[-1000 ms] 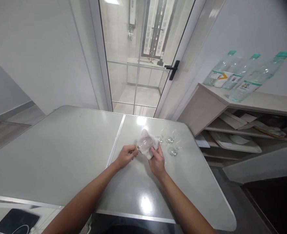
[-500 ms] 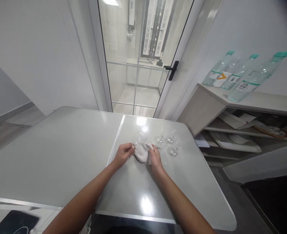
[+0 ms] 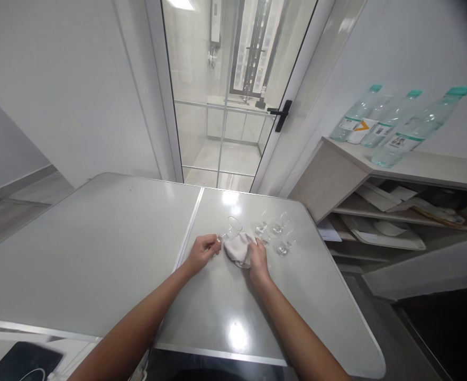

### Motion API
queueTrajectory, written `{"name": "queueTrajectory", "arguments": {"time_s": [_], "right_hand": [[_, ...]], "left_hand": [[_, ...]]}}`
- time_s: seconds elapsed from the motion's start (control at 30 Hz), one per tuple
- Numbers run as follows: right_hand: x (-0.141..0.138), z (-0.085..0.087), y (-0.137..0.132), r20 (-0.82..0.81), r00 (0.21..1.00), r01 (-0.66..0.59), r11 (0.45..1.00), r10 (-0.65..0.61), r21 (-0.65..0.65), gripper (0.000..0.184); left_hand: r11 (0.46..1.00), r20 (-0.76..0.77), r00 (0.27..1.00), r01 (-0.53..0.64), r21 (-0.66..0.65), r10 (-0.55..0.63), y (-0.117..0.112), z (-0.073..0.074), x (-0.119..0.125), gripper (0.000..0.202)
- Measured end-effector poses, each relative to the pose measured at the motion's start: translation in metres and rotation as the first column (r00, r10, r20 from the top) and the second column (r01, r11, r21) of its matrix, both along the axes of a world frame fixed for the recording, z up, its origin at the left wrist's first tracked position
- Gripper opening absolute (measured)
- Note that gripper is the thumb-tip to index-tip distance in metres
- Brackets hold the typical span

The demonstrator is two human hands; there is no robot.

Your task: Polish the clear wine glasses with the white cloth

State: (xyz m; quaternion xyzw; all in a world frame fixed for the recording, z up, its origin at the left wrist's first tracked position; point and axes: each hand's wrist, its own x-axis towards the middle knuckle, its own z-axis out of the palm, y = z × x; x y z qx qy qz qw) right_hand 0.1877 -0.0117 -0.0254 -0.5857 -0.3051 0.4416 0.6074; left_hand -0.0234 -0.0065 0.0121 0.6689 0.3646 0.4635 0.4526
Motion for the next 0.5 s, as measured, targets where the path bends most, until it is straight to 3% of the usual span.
{"name": "queueTrajectory", "arguments": {"time_s": [0.13,0.27,0.4,0.5], "right_hand": [[0.003,-0.003,0.003,-0.012,0.999,0.033,0.995,-0.032,0.09,0.032],[0.001,0.004,0.001,-0.014,0.999,0.034,0.995,-0.033,0.098,0.035],[-0.016,0.022,-0.009,-0.19,0.973,-0.117,0.989,0.133,0.095,0.034],[-0.026,0.039,-0.017,-0.375,0.875,-0.254,0.949,0.307,0.184,0.036]], "left_hand": [[1.0,-0.016,1.0,0.003,0.013,-0.002,0.0,0.001,0.0,0.05],[1.0,-0.037,0.999,0.011,0.021,-0.01,-0.001,0.002,0.0,0.05],[0.999,-0.05,0.997,0.054,0.009,-0.053,-0.001,0.001,0.0,0.052],[0.981,-0.029,0.983,0.179,-0.075,-0.182,-0.001,-0.002,0.002,0.052]]}}
